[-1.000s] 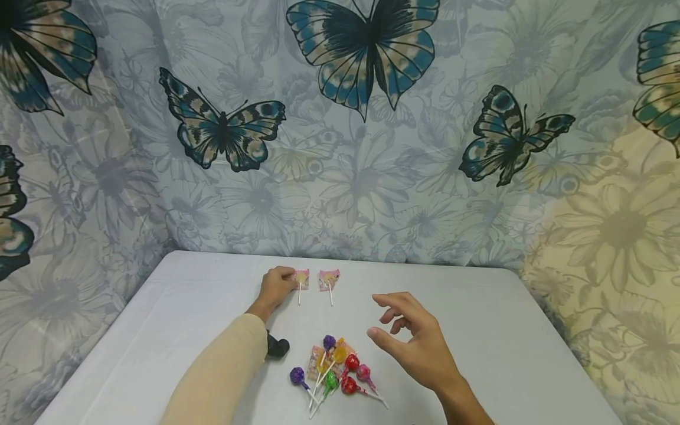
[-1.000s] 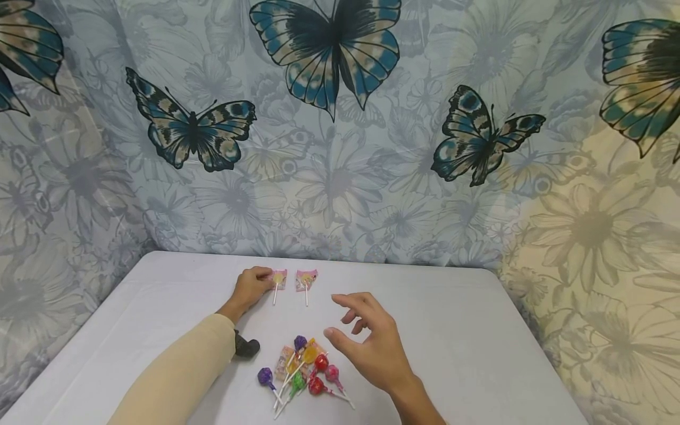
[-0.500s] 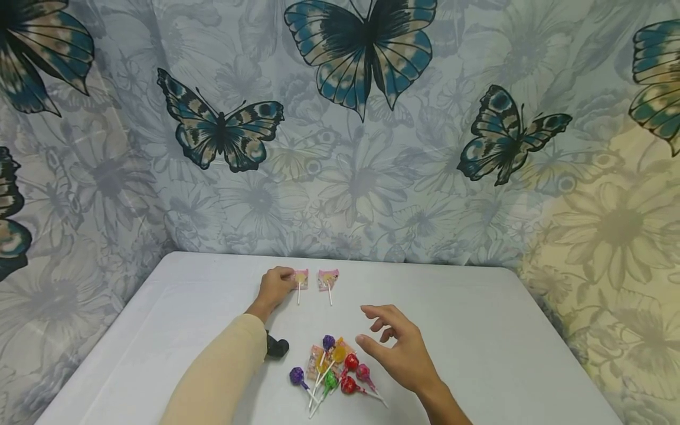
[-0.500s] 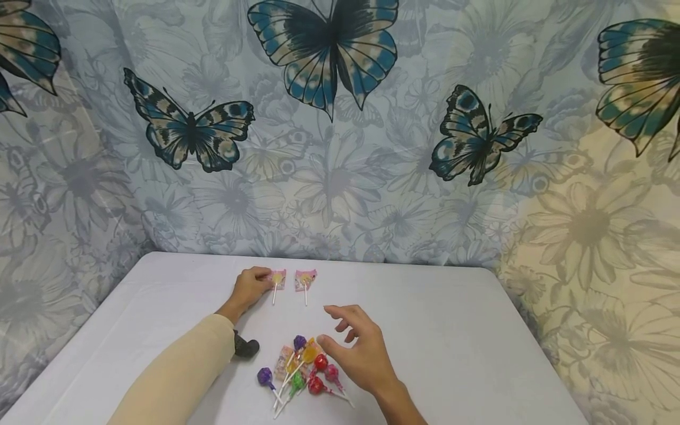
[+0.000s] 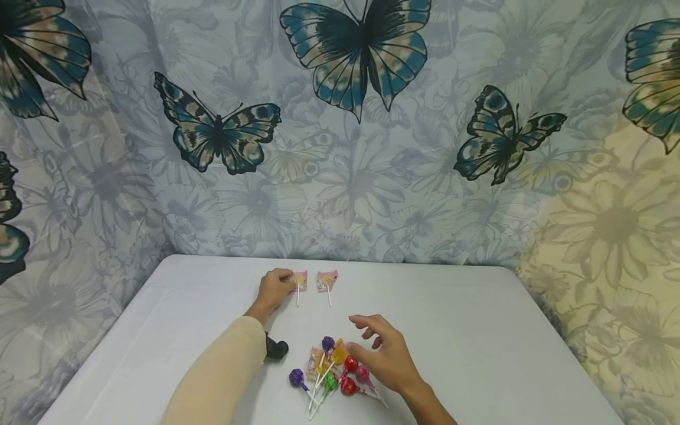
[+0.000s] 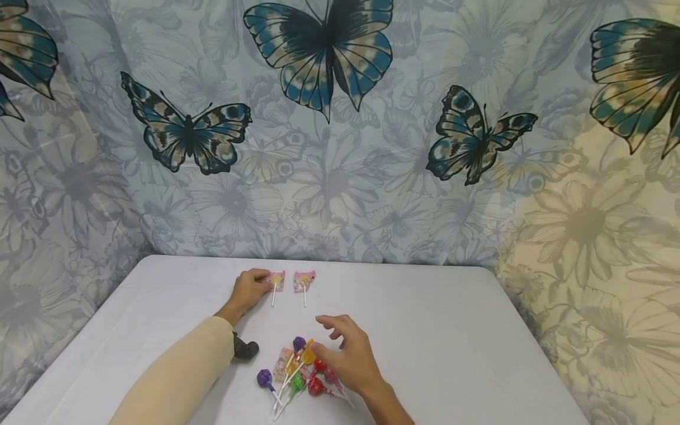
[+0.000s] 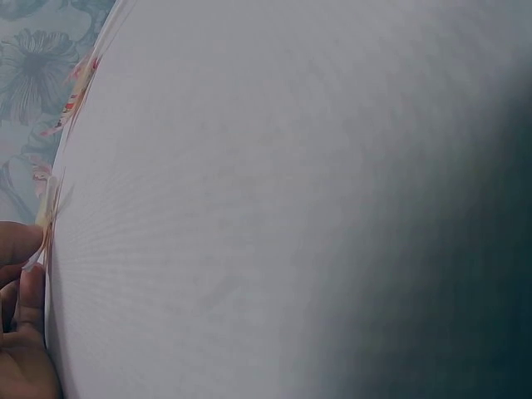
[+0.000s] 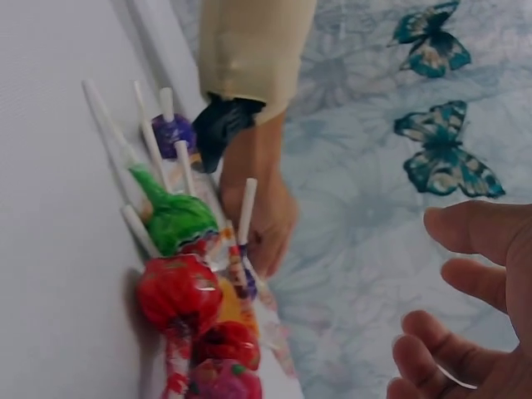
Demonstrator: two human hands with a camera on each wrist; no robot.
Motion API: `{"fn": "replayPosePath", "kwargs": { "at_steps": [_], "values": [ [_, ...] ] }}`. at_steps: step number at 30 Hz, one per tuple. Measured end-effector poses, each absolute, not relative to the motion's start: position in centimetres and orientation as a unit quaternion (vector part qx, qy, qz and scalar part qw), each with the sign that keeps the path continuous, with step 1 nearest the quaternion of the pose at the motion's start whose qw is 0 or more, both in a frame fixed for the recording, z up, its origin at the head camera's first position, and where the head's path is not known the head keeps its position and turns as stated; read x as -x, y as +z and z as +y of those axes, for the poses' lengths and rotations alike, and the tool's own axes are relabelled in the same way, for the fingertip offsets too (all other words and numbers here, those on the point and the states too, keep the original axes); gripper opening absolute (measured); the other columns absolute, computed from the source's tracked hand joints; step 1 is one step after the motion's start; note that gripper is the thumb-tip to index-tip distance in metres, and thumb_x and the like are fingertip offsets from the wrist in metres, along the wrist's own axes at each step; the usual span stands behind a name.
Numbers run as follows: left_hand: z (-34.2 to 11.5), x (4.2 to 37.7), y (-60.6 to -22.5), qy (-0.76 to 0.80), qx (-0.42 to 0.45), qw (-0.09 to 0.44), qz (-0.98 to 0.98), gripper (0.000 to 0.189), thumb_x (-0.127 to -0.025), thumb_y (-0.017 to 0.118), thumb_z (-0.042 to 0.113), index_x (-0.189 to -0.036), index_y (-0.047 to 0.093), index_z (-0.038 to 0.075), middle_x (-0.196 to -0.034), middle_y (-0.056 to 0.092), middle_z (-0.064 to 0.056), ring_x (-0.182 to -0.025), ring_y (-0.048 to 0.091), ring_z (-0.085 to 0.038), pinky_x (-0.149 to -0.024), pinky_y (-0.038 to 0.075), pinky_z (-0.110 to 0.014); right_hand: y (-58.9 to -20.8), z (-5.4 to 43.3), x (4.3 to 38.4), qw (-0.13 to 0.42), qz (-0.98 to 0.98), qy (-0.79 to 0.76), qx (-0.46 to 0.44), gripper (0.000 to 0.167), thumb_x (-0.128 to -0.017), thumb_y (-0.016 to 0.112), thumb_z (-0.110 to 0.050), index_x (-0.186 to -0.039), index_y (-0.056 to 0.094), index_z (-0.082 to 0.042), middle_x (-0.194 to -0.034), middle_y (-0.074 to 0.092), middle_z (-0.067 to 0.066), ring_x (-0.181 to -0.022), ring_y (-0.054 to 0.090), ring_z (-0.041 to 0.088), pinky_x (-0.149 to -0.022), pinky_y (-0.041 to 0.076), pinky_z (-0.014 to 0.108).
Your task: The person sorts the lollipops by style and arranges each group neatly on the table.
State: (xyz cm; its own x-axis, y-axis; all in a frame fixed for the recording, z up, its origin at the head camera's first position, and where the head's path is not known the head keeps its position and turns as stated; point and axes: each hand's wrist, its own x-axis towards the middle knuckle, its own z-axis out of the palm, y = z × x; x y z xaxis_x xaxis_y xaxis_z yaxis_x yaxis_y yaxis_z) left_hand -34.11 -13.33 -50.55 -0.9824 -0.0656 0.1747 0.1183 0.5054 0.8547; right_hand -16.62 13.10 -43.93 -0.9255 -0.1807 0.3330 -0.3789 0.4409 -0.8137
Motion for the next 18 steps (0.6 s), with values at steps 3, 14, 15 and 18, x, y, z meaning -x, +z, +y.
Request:
{"fn": "replayPosePath", "kwargs": {
  "at_steps": [3, 14, 15, 18],
  "values": [
    [-13.4, 34.1, -50.5, -0.499, 0.014, 0.091, -0.862, 0.035, -0.078, 0.072, 0.0, -0.111, 0.068, -0.005, -0.11, 0.065, -0.018, -0.104, 0.059, -0.031, -0.09, 0.046, -0.043, -44.5, 12.8, 16.8, 0.084, -0.851, 0.494, -0.155, 0.041, -0.079, 0.079, -0.017, -0.117, 0.068, -0.022, -0.101, 0.061, -0.011, -0.086, 0.055, 0.028, -0.07, 0.048, 0.037],
    [-13.3, 34.2, -50.6, -0.497, 0.011, 0.092, -0.863, 0.034, -0.079, 0.073, 0.0, -0.112, 0.068, -0.006, -0.111, 0.065, -0.018, -0.104, 0.06, -0.031, -0.09, 0.047, -0.043, -47.5, 12.0, 17.6, 0.074, -0.873, 0.461, -0.144, 0.04, -0.079, 0.077, -0.017, -0.118, 0.067, -0.01, -0.102, 0.061, 0.007, -0.089, 0.054, 0.025, -0.07, 0.048, 0.037],
    [-13.2, 34.2, -50.6, -0.497, 0.011, 0.092, -0.863, 0.034, -0.079, 0.073, 0.0, -0.112, 0.068, -0.005, -0.111, 0.065, -0.018, -0.104, 0.06, -0.031, -0.09, 0.047, -0.043, -47.7, 11.9, 17.7, 0.071, -0.877, 0.455, -0.139, 0.04, -0.079, 0.077, -0.017, -0.118, 0.067, -0.01, -0.102, 0.06, 0.006, -0.091, 0.054, 0.024, -0.071, 0.047, 0.038],
    [-13.3, 34.2, -50.7, -0.498, 0.01, 0.092, -0.862, 0.034, -0.078, 0.073, 0.0, -0.112, 0.068, -0.005, -0.11, 0.065, -0.018, -0.104, 0.059, -0.03, -0.09, 0.047, -0.042, -48.0, 11.6, 17.7, 0.058, -0.885, 0.444, -0.126, 0.042, -0.078, 0.076, -0.016, -0.118, 0.067, -0.01, -0.105, 0.059, 0.005, -0.093, 0.053, 0.023, -0.073, 0.047, 0.037]
  ]
}}
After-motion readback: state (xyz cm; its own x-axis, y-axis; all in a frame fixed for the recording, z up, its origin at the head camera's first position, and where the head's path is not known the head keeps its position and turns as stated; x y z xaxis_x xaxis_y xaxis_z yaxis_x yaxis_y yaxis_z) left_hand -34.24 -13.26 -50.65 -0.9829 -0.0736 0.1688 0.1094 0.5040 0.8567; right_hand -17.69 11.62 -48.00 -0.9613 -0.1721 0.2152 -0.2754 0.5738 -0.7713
